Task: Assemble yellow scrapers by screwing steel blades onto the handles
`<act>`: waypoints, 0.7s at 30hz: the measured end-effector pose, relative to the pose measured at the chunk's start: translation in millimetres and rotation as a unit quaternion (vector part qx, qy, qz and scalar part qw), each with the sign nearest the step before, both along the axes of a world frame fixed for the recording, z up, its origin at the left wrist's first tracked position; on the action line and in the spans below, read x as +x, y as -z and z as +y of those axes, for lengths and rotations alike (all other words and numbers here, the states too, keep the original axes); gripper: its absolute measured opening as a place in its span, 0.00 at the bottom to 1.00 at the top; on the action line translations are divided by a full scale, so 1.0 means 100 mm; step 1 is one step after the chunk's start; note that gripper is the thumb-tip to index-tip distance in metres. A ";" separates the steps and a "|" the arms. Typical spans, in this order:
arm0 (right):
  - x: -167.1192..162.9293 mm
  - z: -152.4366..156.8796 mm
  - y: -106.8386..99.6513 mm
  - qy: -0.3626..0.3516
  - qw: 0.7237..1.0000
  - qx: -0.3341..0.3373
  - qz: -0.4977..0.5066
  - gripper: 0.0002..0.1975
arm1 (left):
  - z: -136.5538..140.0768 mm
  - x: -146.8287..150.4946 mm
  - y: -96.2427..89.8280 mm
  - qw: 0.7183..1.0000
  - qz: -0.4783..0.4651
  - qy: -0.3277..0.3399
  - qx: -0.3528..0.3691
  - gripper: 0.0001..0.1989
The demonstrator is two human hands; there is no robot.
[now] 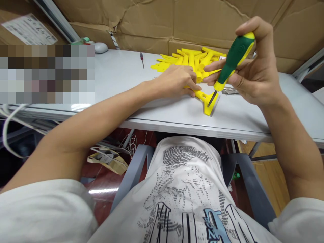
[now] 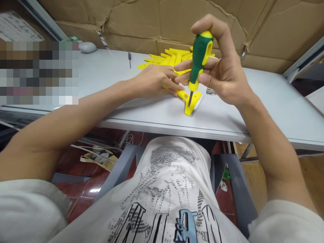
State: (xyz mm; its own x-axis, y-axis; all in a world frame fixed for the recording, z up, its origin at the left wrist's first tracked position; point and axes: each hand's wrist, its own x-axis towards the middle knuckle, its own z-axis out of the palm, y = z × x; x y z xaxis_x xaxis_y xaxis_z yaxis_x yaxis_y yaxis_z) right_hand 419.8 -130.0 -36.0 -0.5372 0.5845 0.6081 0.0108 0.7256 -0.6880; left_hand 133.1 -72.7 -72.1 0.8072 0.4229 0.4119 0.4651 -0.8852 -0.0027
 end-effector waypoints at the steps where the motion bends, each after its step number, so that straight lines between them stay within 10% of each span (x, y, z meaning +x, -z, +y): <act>1: 0.00 -0.01 0.00 -0.018 0.999 0.026 0.003 0.32 | -0.01 0.00 0.00 1.000 0.001 -0.003 0.002 0.14; 21: -0.10 -0.09 0.01 0.228 0.971 0.034 0.058 0.34 | -0.47 0.08 -0.08 0.986 0.060 -0.138 0.068 0.13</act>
State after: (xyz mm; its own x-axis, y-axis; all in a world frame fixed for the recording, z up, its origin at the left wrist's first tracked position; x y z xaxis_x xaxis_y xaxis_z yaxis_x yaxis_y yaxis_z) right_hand 409.9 -138.7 -37.4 -0.1569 0.7017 0.6950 0.2674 0.7076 -0.6540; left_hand 141.0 -120.1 -64.5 0.7160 0.5803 0.3881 0.6770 -0.7128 -0.1834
